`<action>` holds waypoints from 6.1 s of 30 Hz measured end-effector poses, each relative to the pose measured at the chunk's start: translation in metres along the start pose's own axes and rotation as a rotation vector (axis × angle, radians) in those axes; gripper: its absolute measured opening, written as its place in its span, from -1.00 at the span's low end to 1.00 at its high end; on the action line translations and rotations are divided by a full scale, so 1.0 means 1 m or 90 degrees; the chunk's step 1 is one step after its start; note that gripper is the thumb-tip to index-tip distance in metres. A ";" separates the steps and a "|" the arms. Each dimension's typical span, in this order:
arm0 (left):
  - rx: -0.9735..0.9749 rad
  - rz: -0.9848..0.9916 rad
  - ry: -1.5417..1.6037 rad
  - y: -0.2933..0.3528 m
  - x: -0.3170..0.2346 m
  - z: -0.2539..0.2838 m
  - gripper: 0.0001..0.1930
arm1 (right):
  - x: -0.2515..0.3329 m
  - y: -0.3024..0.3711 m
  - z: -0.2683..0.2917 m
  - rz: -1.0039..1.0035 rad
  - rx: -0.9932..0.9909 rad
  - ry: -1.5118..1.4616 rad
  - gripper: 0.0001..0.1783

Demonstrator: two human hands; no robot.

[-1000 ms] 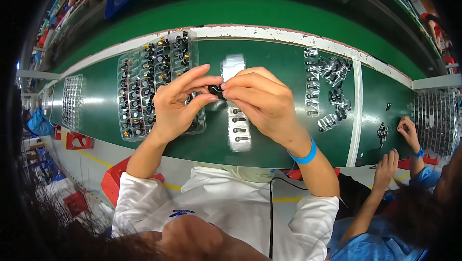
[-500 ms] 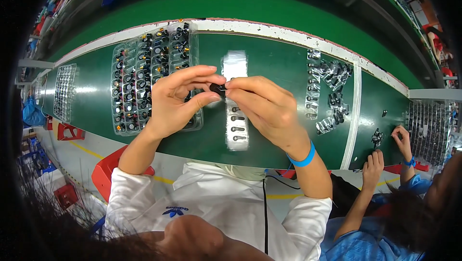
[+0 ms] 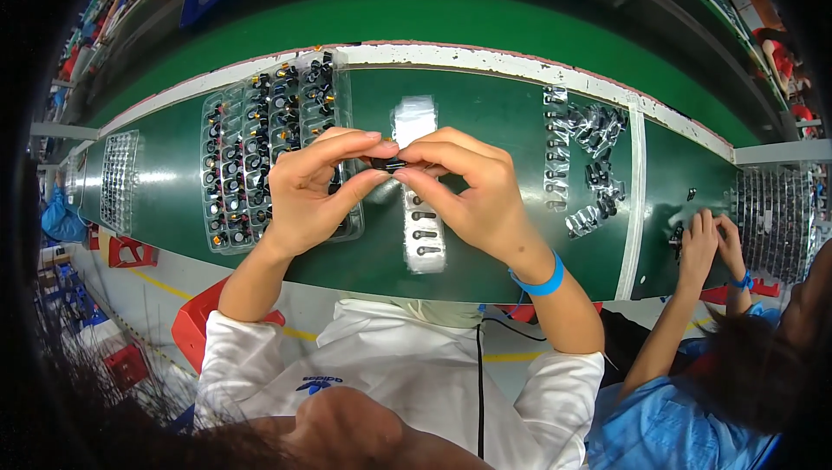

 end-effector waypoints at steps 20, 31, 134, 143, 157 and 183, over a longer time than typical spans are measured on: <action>-0.080 0.060 -0.102 0.005 0.002 0.007 -0.69 | -0.010 0.000 -0.009 0.040 -0.074 -0.022 -0.86; -0.264 0.107 -0.250 0.056 0.004 0.192 -0.83 | -0.018 0.006 0.033 -0.007 -0.165 -0.058 -0.80; -0.063 0.022 -0.059 0.010 0.003 0.008 -0.55 | 0.005 0.005 -0.003 0.083 -0.056 0.080 -0.80; -0.077 0.045 0.100 0.011 0.002 0.006 -0.64 | 0.016 0.005 -0.006 0.109 -0.062 0.147 -0.79; -0.052 -0.019 -0.054 0.013 -0.007 0.002 -0.68 | -0.001 0.004 -0.009 0.028 -0.006 -0.005 -0.82; -0.184 0.177 -0.205 0.053 0.009 0.132 -0.79 | -0.016 0.001 -0.002 -0.013 -0.032 -0.008 -0.77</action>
Point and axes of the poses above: each hand's wrist, its own y-axis away from the middle knuckle, its own z-axis out of the back of the hand, x = y × z, the point moved 8 cm from there along -y, towards the middle knuckle, and after that the axes turned 15 degrees about x, right-handed, at the moved point
